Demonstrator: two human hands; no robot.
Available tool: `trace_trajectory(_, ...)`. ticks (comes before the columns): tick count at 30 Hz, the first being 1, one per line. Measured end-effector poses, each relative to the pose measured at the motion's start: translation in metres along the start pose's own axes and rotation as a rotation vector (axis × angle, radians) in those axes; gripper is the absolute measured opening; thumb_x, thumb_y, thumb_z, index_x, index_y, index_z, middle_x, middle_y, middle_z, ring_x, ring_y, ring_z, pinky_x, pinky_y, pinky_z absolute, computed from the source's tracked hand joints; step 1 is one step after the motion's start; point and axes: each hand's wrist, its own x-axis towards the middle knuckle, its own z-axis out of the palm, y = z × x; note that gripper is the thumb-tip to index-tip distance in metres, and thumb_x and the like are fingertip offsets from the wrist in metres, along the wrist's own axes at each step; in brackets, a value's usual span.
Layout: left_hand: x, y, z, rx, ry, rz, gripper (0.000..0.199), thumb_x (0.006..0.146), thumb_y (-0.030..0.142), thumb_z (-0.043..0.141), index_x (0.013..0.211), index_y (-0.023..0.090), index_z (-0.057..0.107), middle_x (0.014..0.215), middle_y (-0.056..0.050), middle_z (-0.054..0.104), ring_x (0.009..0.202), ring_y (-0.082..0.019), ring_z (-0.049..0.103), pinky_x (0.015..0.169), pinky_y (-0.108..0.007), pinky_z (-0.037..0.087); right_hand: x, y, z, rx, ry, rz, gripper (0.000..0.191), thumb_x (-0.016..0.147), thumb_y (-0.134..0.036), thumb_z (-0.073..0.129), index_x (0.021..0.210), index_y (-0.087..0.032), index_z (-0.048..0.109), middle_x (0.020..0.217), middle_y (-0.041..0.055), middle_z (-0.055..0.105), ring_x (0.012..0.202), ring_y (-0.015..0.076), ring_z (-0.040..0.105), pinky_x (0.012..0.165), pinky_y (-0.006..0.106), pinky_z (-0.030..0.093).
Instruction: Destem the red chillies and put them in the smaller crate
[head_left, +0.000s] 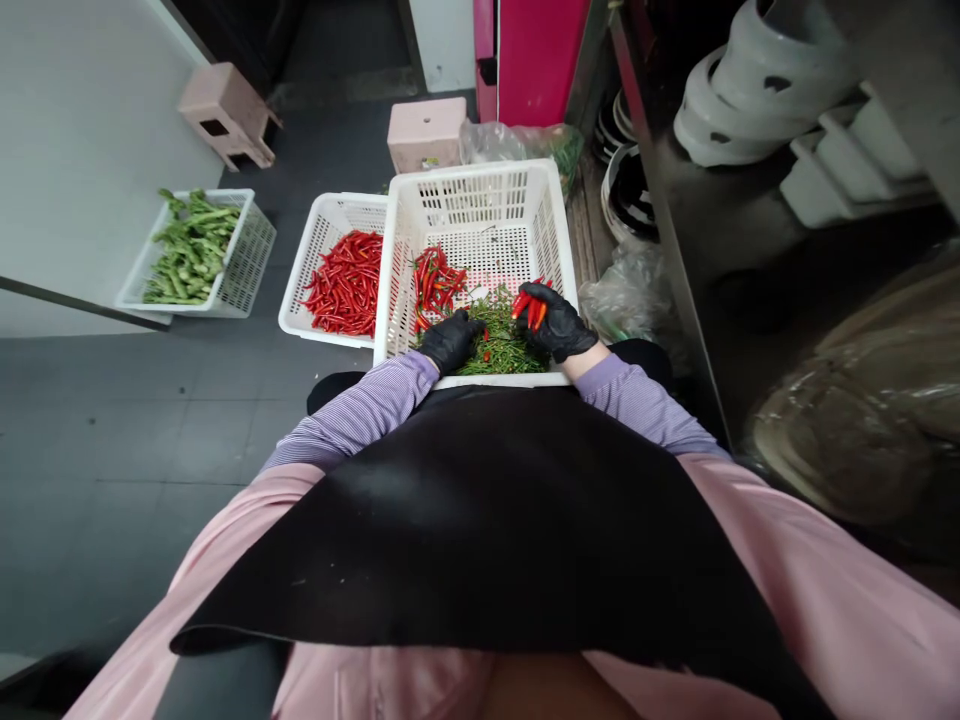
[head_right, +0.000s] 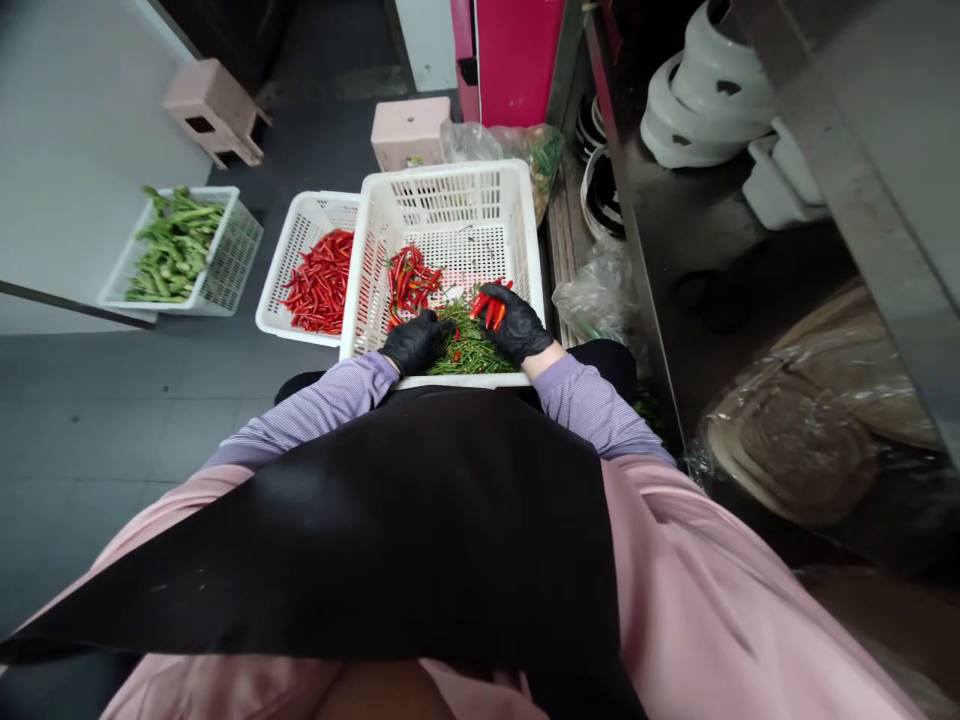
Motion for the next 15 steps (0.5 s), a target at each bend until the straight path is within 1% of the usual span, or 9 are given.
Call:
trace_trajectory(2,0.005,0.001,0.007,-0.011,-0.004,0.093,0.052,0.109,0.029,0.062,0.159,0.027,0.074,0.156,-0.017,0.071,0.131,-0.032,0.075,0.107,-0.038,0.056,0.000,-0.004,-0.008,0.053,0.042,0.068,0.025,0.083,-0.043,0.084,0.085,-0.026,0.065,0.069,-0.0037,0.065,0.064,0.0170,0.060,0.058,0.029,0.052)
trace_trajectory(3,0.008,0.000,0.009,-0.039,-0.001,0.133,0.047,0.109,0.029,0.061,0.152,0.026,0.079,0.149,-0.017,0.075,0.127,-0.032,0.076,0.105,-0.037,0.056,-0.002,-0.005,-0.009,0.070,0.056,0.071,0.023,0.085,-0.041,0.083,0.084,-0.026,0.065,0.070,-0.0030,0.067,0.064,0.0172,0.062,0.058,0.029,0.052)
trace_trajectory(5,0.016,-0.001,0.013,-0.133,0.028,0.174,0.034,0.105,0.027,0.066,0.131,0.023,0.088,0.134,-0.015,0.081,0.121,-0.029,0.077,0.101,-0.034,0.055,-0.005,-0.005,-0.007,0.097,0.045,0.074,0.023,0.086,-0.039,0.081,0.081,-0.026,0.064,0.074,-0.0011,0.072,0.068,0.0181,0.066,0.060,0.029,0.055)
trace_trajectory(6,0.020,-0.002,0.013,-0.199,0.053,0.165,0.026,0.102,0.025,0.070,0.119,0.021,0.090,0.124,-0.013,0.083,0.116,-0.028,0.077,0.098,-0.033,0.054,-0.007,-0.005,-0.005,0.111,0.032,0.082,0.023,0.086,-0.038,0.082,0.080,-0.026,0.063,0.076,-0.0002,0.074,0.070,0.0186,0.068,0.061,0.030,0.057)
trace_trajectory(8,0.024,-0.005,0.012,-0.385,0.113,0.082,0.012,0.097,0.023,0.076,0.096,0.019,0.087,0.101,-0.009,0.082,0.101,-0.024,0.076,0.089,-0.030,0.054,-0.009,-0.003,-0.002,0.133,0.016,0.104,0.025,0.085,-0.035,0.084,0.079,-0.026,0.061,0.077,0.0006,0.075,0.073,0.0190,0.069,0.066,0.031,0.061)
trace_trajectory(9,0.025,-0.006,0.011,-0.510,0.146,0.013,0.011,0.097,0.023,0.076,0.090,0.018,0.083,0.089,-0.007,0.078,0.091,-0.022,0.074,0.083,-0.029,0.053,-0.009,-0.002,-0.002,0.132,0.010,0.119,0.025,0.084,-0.032,0.085,0.078,-0.026,0.061,0.075,0.0004,0.074,0.072,0.0188,0.069,0.068,0.032,0.062)
trace_trajectory(12,0.024,-0.006,0.005,-0.954,0.221,-0.158,0.017,0.102,0.025,0.071,0.087,0.019,0.072,0.070,0.000,0.064,0.065,-0.016,0.060,0.068,-0.027,0.048,-0.011,0.002,-0.001,0.057,-0.014,0.162,0.025,0.078,-0.026,0.090,0.078,-0.024,0.065,0.070,-0.0020,0.072,0.066,0.0167,0.065,0.066,0.031,0.060)
trace_trajectory(14,0.021,-0.005,0.001,-1.152,0.243,-0.177,0.018,0.104,0.027,0.070,0.088,0.019,0.067,0.065,0.003,0.060,0.058,-0.013,0.052,0.063,-0.027,0.045,-0.014,0.008,0.003,-0.023,-0.075,0.171,0.027,0.070,-0.025,0.096,0.078,-0.023,0.071,0.071,-0.0030,0.073,0.065,0.0148,0.063,0.063,0.028,0.056)
trace_trajectory(15,0.020,-0.004,0.000,-1.192,0.241,-0.161,0.018,0.103,0.028,0.071,0.088,0.019,0.066,0.064,0.004,0.059,0.057,-0.013,0.050,0.062,-0.026,0.044,-0.015,0.011,0.007,-0.062,-0.121,0.172,0.030,0.066,-0.026,0.100,0.078,-0.022,0.073,0.071,-0.0030,0.074,0.065,0.0141,0.063,0.062,0.027,0.054)
